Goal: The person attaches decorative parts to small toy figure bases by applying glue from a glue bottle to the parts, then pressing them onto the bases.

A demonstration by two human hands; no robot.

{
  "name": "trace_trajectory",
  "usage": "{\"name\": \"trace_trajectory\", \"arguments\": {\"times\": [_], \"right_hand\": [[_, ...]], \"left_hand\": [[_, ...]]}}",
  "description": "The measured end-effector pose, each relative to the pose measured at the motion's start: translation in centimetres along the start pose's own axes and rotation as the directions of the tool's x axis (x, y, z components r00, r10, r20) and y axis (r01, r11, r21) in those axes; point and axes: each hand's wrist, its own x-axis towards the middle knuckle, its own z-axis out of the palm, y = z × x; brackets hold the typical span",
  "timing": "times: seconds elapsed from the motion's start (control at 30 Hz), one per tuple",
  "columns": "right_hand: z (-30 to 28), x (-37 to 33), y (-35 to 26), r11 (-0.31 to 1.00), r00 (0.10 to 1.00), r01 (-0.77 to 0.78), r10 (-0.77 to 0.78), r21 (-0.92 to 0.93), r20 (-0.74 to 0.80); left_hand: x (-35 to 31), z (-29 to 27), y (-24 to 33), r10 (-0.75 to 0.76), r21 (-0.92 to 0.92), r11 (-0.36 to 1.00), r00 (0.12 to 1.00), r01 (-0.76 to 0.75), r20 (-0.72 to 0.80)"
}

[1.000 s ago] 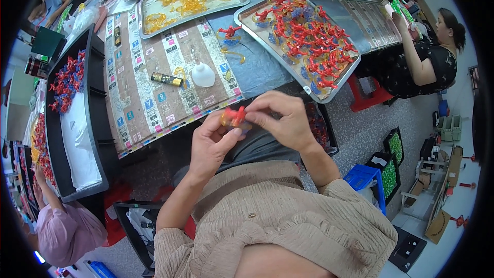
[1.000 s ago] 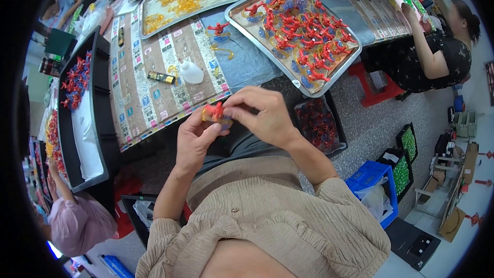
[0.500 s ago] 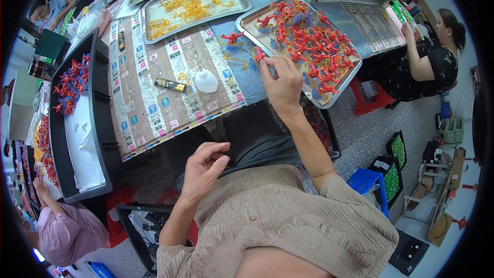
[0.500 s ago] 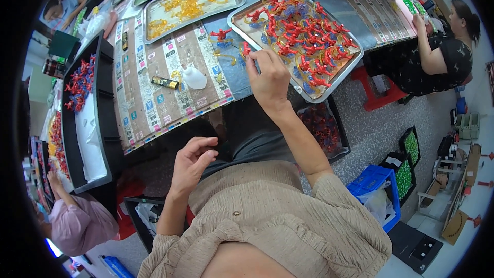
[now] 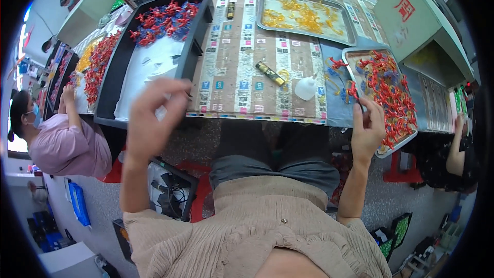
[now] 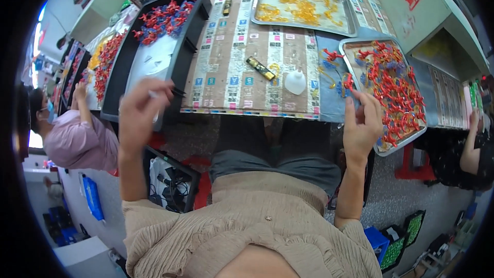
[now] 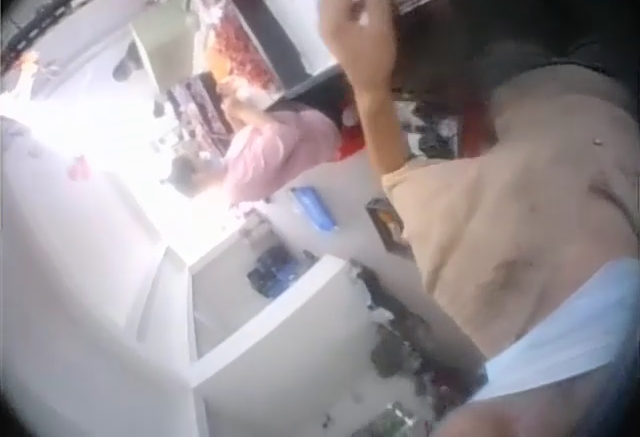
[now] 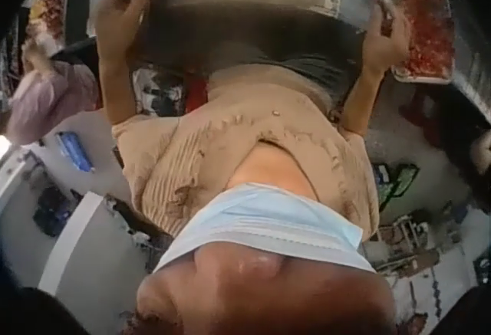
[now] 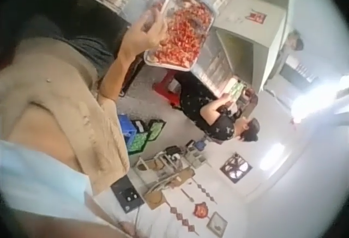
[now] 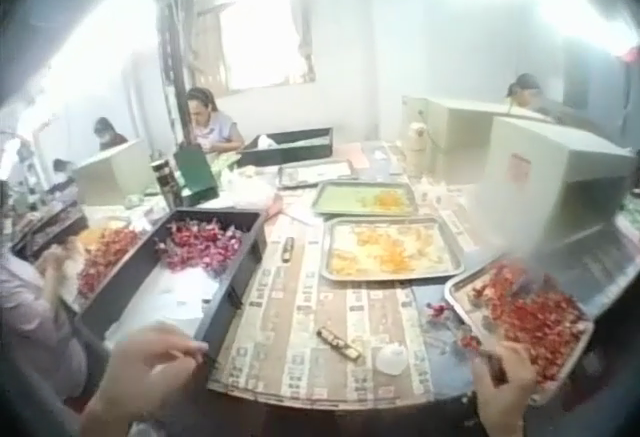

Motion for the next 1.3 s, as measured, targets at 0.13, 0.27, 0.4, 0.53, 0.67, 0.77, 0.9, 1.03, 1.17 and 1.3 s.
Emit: {"name": "trace_trajectory", "arguments": {"times": [0.13, 0.27, 0.4, 0.53, 0.67, 0.77, 0.9, 1.03, 1.17, 1.3], "right_hand": [[-1.0, -1.3, -1.3, 0.991, 0.998, 0.006, -0.014, 0.137, 0.061], [-2.0, -2.6, -2.0, 0.987, 0.998, 0.003, -0.014, 0.16, 0.068], [-2.6, -3.9, -2.7, 0.985, 0.994, -0.024, 0.006, 0.169, 0.107], [-2.8, -4.8, -3.0, 0.977, 0.985, -0.101, 0.073, 0.186, 0.154], [-2.9, -5.1, -2.1, 0.967, 0.979, -0.149, 0.114, 0.209, 0.169], [-2.5, -5.4, -1.9, 0.946, 0.965, -0.216, 0.169, 0.243, 0.203], [-1.7, -5.3, -2.0, 0.936, 0.954, -0.193, 0.108, 0.295, 0.279], [-1.5, -5.2, -2.8, 0.935, 0.95, -0.15, 0.045, 0.322, 0.31], [-1.9, -5.6, -2.5, 0.936, 0.943, -0.17, 0.063, 0.309, 0.328], [-2.1, -5.6, -2.4, 0.93, 0.941, -0.198, 0.092, 0.31, 0.325]], "left_hand": [[7.4, -7.3, -10.5, -0.007, 0.306, 0.95, 0.985, 0.061, -0.172], [13.8, -8.3, -17.6, -0.037, 0.609, 0.789, 0.996, 0.082, -0.086], [18.5, -4.8, -21.1, -0.049, 0.514, 0.856, 0.999, 0.049, -0.014], [20.1, -2.7, -22.1, 0.047, 0.646, 0.763, 0.998, -0.016, -0.031], [18.1, -2.9, -19.9, -0.118, 0.628, 0.762, 0.988, 0.157, -0.103], [16.3, -3.6, -17.1, -0.245, 0.567, 0.8, 0.969, 0.196, 0.012], [14.6, -4.3, -20.2, -0.071, 0.455, 0.883, 0.992, 0.113, -0.108], [14.3, -5.5, -19.7, 0.019, 0.5, 0.865, 0.991, 0.049, -0.13], [13.8, -5.4, -16.0, 0.063, 0.643, 0.765, 0.992, 0.02, -0.105], [14.0, -5.3, -17.2, 0.084, 0.531, 0.847, 0.994, -0.038, -0.063]]}}
